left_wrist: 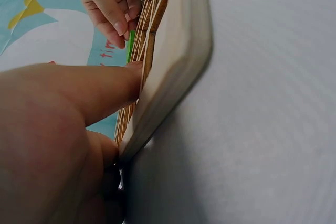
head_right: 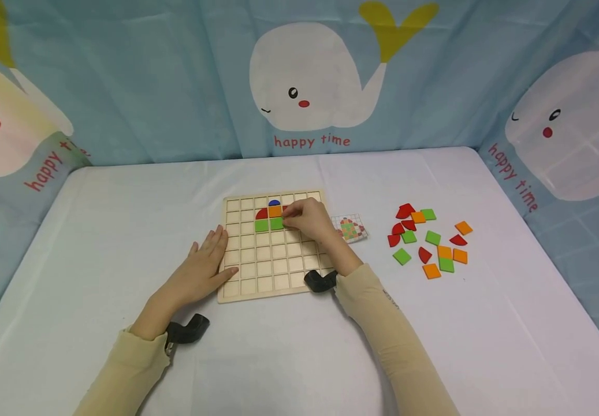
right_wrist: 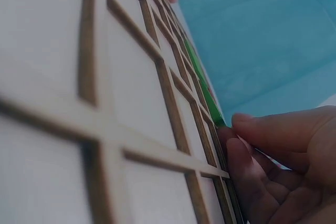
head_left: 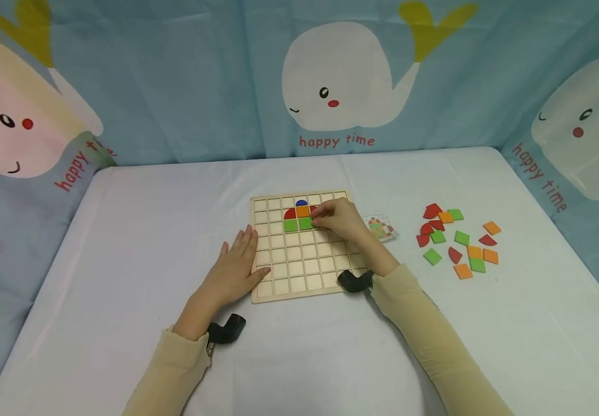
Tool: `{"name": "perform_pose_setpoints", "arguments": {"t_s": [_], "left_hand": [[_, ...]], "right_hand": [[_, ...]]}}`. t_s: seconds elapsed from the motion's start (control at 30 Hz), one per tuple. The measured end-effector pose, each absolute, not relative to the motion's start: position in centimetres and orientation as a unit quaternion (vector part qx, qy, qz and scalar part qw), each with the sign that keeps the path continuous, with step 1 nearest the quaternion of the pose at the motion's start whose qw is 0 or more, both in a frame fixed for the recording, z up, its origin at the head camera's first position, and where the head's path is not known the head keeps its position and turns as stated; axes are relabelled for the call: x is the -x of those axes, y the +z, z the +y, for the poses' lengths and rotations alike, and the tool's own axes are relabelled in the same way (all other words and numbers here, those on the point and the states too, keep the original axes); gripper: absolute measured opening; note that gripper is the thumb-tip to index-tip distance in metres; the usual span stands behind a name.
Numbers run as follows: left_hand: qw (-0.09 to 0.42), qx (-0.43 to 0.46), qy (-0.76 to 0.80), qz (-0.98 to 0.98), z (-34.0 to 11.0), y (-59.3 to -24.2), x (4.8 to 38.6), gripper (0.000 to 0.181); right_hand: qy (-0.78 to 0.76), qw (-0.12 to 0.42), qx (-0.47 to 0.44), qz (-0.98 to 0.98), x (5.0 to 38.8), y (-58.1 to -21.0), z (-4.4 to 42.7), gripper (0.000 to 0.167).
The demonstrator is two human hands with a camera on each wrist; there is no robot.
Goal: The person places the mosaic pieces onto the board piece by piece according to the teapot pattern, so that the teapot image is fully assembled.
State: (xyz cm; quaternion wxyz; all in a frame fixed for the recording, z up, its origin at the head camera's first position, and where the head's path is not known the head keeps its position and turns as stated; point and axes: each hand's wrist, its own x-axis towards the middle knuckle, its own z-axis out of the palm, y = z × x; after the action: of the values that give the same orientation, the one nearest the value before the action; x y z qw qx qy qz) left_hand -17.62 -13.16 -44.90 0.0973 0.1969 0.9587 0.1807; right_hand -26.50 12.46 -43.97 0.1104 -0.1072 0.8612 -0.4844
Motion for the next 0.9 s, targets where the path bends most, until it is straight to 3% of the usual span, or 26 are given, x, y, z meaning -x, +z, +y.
{"name": "perform_pose_setpoints", "arguments": {"t_s": [0.9], "left_hand": [[0.093, -0.202, 0.183, 0.958, -13.24, -44.83, 17.66, 0.08]], "right_hand": [[-0.468, 0.117, 0.121, 0.868, 26.36, -43.85, 12.26, 0.015]]}}
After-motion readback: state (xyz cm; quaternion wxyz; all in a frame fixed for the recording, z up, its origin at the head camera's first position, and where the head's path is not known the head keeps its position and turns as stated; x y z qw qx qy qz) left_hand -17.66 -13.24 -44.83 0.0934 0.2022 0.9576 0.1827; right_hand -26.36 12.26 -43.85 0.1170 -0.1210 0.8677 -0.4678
